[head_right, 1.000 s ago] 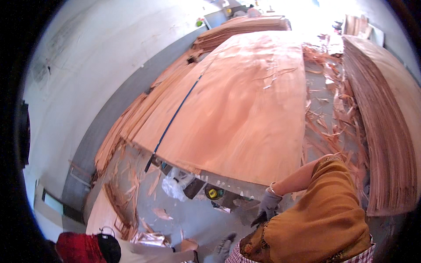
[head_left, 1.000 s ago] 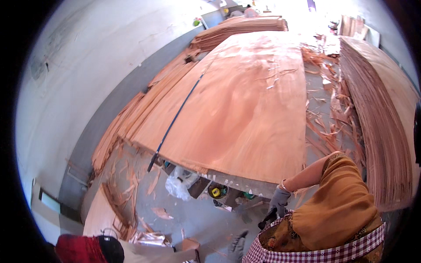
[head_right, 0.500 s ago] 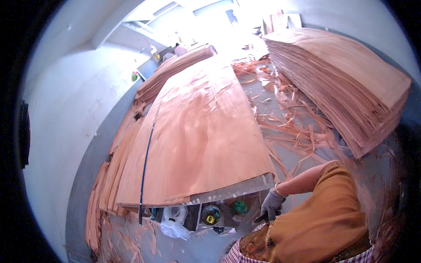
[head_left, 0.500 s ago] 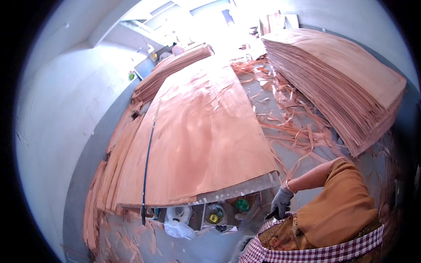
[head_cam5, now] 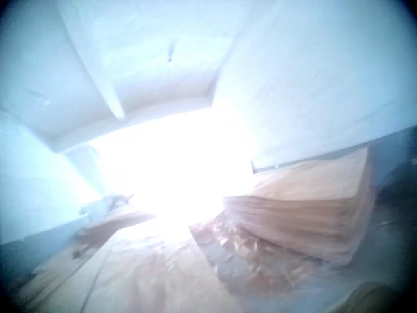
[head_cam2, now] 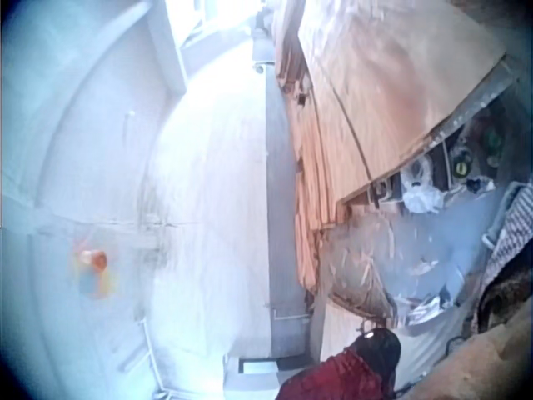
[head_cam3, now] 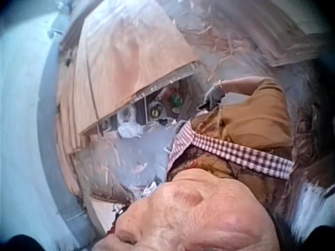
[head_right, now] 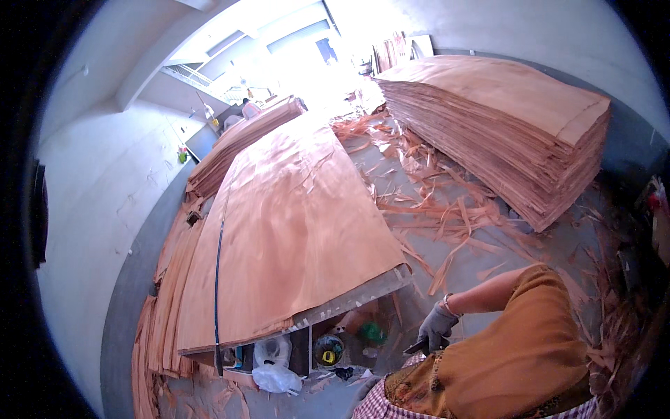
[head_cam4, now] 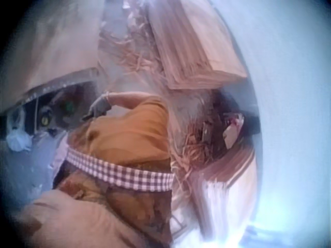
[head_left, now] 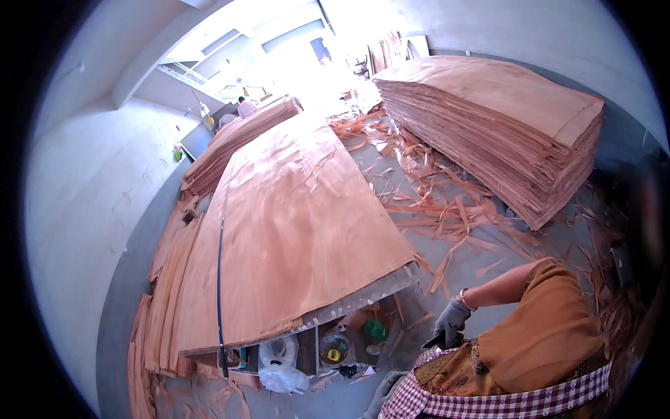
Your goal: The person repairs thin wood veneer sheets by using a utility knife to cut out damaged sections and applying small pieces of tape to hold the veneer together.
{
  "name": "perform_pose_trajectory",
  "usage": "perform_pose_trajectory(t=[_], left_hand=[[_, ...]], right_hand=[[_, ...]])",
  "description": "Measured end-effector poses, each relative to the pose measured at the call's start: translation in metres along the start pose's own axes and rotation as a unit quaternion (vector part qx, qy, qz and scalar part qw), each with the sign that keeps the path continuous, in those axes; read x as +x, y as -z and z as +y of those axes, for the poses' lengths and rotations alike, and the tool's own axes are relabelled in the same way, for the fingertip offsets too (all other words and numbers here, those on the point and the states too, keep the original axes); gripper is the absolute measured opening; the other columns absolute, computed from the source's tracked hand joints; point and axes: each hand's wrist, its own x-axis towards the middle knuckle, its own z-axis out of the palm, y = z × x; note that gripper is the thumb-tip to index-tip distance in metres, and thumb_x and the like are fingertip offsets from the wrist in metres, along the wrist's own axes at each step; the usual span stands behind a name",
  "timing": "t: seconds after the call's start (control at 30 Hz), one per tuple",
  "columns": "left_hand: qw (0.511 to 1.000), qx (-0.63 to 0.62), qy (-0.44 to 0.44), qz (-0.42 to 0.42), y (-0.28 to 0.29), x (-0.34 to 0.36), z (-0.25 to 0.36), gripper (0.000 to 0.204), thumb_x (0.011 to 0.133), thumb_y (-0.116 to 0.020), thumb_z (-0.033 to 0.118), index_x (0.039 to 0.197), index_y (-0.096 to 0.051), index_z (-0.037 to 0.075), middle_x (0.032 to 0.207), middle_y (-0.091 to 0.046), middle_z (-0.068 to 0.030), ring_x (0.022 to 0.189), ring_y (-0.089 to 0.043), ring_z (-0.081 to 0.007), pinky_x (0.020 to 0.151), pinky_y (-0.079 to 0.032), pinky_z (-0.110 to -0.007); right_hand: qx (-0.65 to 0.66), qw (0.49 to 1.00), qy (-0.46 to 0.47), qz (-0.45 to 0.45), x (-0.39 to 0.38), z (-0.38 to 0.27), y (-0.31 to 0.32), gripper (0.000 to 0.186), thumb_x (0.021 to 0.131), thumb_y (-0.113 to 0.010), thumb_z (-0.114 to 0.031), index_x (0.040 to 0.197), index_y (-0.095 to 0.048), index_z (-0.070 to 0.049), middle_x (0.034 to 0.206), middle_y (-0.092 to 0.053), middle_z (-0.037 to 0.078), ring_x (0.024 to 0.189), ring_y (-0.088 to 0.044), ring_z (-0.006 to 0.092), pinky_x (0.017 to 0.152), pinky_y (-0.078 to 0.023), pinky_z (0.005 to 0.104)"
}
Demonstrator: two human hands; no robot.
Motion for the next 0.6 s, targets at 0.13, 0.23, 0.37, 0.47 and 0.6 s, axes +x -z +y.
perform_pose_trajectory(t=[0.13, 0.23, 0.37, 0.47, 0.6], left_hand=[[1.000, -0.012, -0.017, 0.000, 0.002, 0.004, 0.005, 0.042, 0.083, -0.063, 0.014, 0.120, -0.050, 0.000, 0.120, -0.054, -0.0074, 0.116, -0.048, -0.0170, 0.100, -0.035, -0.031], [1.000, 0.014, -0.015, -0.016, 0.000, 0.010, 0.005, 0.034, 0.087, -0.057, 0.013, 0.119, -0.052, 0.001, 0.117, -0.054, -0.0083, 0.113, -0.049, -0.0180, 0.099, -0.035, -0.030], [0.997, 0.045, -0.063, -0.027, 0.004, 0.024, 0.000, 0.029, 0.090, -0.050, 0.011, 0.117, -0.054, 0.001, 0.114, -0.054, -0.0090, 0.110, -0.050, -0.0190, 0.098, -0.035, -0.029], [0.990, 0.069, -0.114, -0.054, 0.007, 0.038, 0.000, 0.029, 0.090, -0.050, 0.010, 0.118, -0.053, 0.001, 0.114, -0.054, -0.0087, 0.111, -0.050, -0.0189, 0.099, -0.035, -0.029], [0.997, -0.021, -0.068, -0.014, 0.000, 0.041, 0.016, 0.029, 0.088, -0.053, 0.005, 0.117, -0.053, 0.001, 0.112, -0.054, -0.0083, 0.109, -0.050, -0.0189, 0.099, -0.037, -0.030]], right_hand=[[0.025, 0.999, 0.016, 0.022, -0.008, 0.001, 0.004, 0.024, 0.083, -0.067, -0.028, 0.101, -0.063, -0.013, 0.075, -0.060, -0.006, 0.062, -0.051, 0.0061, 0.049, -0.034, 0.0218], [0.034, 0.998, 0.009, 0.055, -0.022, -0.002, 0.006, 0.025, 0.082, -0.068, -0.029, 0.101, -0.064, -0.015, 0.078, -0.062, -0.006, 0.064, -0.051, 0.0060, 0.051, -0.036, 0.0226], [0.057, 0.995, -0.016, 0.083, -0.039, 0.002, 0.009, 0.026, 0.081, -0.068, -0.030, 0.101, -0.065, -0.014, 0.080, -0.063, -0.006, 0.065, -0.051, 0.0065, 0.052, -0.036, 0.0221], [0.063, 0.992, -0.024, 0.107, -0.042, 0.018, 0.016, 0.028, 0.079, -0.069, -0.031, 0.100, -0.065, -0.014, 0.081, -0.063, -0.005, 0.065, -0.051, 0.0068, 0.051, -0.036, 0.0229], [0.064, 0.952, -0.192, 0.231, -0.042, 0.051, 0.028, 0.027, 0.084, -0.062, -0.027, 0.109, -0.064, -0.019, 0.065, -0.053, -0.005, 0.050, -0.043, 0.0069, 0.041, -0.028, 0.0211]])
